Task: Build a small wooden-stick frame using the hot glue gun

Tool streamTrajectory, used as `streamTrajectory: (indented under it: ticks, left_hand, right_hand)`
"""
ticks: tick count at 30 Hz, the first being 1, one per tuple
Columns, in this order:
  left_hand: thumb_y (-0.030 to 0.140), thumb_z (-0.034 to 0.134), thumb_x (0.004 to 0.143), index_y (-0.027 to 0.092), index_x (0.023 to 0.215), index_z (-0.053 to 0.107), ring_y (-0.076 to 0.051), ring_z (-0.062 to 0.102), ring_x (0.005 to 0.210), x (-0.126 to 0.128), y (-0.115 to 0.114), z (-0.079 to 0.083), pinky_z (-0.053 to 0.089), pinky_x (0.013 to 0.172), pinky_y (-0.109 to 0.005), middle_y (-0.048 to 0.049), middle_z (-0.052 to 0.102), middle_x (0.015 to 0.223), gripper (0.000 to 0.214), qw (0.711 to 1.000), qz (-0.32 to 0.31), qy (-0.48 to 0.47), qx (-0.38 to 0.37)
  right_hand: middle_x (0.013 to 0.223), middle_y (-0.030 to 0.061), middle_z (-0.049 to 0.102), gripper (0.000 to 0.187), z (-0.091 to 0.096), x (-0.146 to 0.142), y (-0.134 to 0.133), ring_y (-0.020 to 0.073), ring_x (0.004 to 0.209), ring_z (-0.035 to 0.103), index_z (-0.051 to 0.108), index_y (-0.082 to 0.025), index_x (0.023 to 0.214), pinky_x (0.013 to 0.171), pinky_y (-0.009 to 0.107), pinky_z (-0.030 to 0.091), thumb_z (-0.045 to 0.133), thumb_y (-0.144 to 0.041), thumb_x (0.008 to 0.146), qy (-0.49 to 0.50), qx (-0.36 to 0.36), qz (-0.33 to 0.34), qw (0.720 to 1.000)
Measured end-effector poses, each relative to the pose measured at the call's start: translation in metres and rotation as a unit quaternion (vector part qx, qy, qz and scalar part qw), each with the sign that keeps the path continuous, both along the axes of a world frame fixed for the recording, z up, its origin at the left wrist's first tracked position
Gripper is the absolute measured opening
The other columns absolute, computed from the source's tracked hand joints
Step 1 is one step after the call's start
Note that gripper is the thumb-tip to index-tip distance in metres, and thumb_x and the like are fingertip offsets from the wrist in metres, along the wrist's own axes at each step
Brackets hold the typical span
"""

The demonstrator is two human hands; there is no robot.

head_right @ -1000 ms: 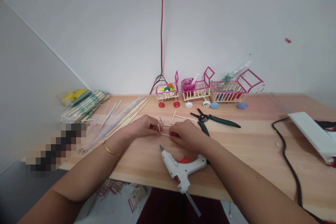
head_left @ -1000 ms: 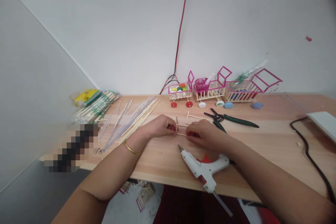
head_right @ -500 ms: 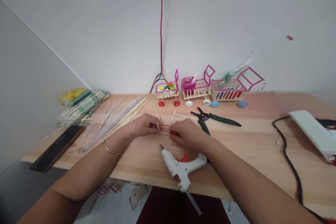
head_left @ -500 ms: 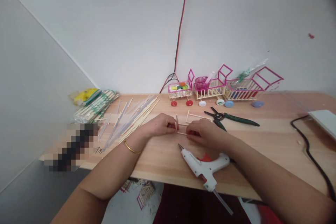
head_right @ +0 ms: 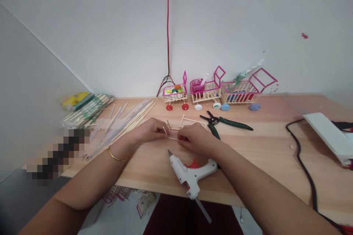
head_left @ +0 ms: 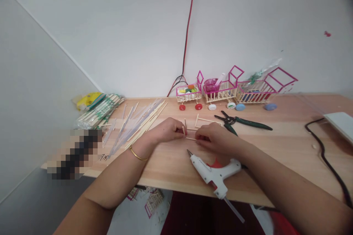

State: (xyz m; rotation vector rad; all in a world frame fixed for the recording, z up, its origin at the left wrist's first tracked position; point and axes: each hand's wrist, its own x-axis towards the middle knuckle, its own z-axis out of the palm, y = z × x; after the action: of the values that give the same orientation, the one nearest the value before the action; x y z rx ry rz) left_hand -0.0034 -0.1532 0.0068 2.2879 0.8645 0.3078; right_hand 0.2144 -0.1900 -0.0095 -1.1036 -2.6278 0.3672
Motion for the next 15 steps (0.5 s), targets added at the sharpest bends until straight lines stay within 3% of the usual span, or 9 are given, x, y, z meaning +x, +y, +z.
streamTrajectory:
  ticks: [15]
  left_hand:
    - [0.019,0.059,0.072,0.011,0.083,0.067,-0.009,0.053,0.063,0.0003,-0.0007,0.0014,0.038,0.056,-0.017,-0.0029,0.064,0.076,0.016,1.000,0.009,0.025,-0.011]
  right_hand:
    - [0.072,0.0031,0.064,0.019,-0.0015,0.0013,0.0008,0.0150,0.068,0.054,0.065,-0.019,0.080,0.063,0.026,0.033,0.048,-0.028,0.082,-0.002,-0.006,-0.003,1.000]
